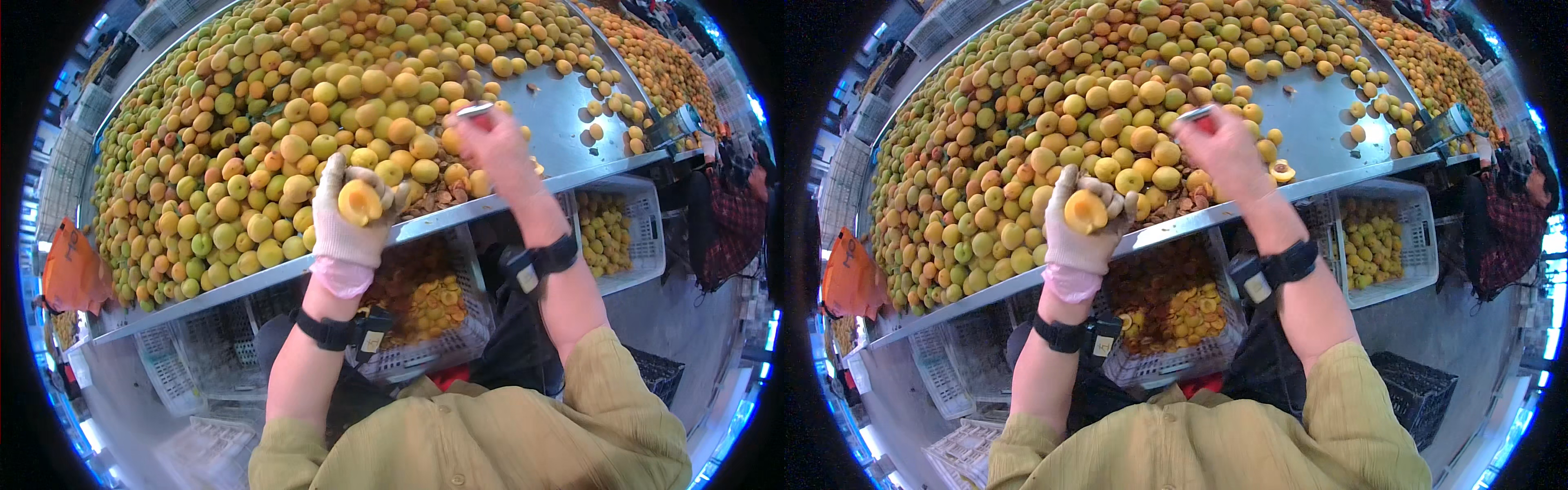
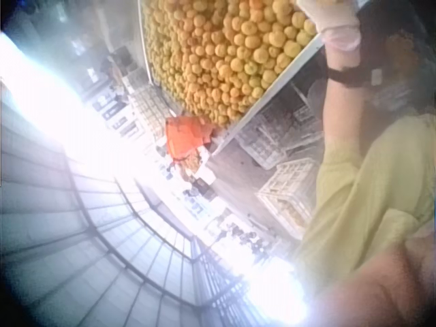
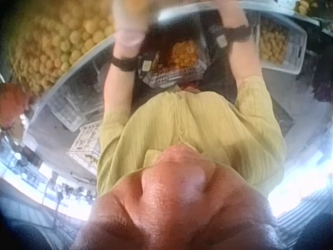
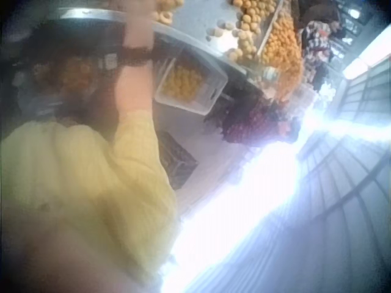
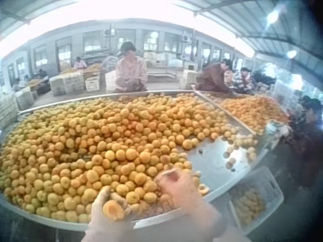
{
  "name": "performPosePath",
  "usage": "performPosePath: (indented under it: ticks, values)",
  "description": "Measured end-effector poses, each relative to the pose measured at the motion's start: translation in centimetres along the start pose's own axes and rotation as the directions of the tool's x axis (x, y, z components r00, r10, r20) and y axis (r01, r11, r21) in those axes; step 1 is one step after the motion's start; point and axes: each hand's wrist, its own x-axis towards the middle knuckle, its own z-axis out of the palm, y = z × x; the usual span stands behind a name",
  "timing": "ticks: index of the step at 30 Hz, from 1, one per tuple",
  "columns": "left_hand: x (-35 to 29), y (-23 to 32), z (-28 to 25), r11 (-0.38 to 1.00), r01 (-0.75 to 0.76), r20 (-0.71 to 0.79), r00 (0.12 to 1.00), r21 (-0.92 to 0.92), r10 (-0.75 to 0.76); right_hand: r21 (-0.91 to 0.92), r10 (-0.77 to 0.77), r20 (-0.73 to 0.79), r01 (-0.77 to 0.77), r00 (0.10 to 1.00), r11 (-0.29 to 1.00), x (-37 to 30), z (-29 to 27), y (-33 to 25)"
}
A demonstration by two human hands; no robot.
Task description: The person picks up an apricot from a pile, cuts it in half with a small knife, and removes the pit before dropping the fruit into a crate. This process is repeated with several more apricots.
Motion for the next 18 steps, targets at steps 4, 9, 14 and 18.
performPosePath:
  ticks: [4,9,14,18]
  values:
    - [-2.9,0.0,0.7,0.934,-0.122,0.385,0.923,0.336,-0.018,-0.566,-0.268,-0.319,0.045,0.909,0.823,4.6,-10.3,3.8]
    - [-4.4,-3.3,0.0,0.411,0.169,0.144,0.764,0.896,-0.628,-0.480,-0.115,-0.438,-0.123,0.892,0.869,3.7,-13.3,4.4]
    - [-5.1,-1.9,2.3,0.579,-0.088,0.337,0.879,0.811,-0.338,0.197,0.136,0.045,-0.143,0.990,0.970,-0.1,-6.2,0.9]
    - [-4.3,-0.8,3.8,0.857,0.077,0.334,0.900,0.510,-0.280,0.150,0.139,0.439,-0.225,0.887,0.963,-3.3,0.9,-1.2]
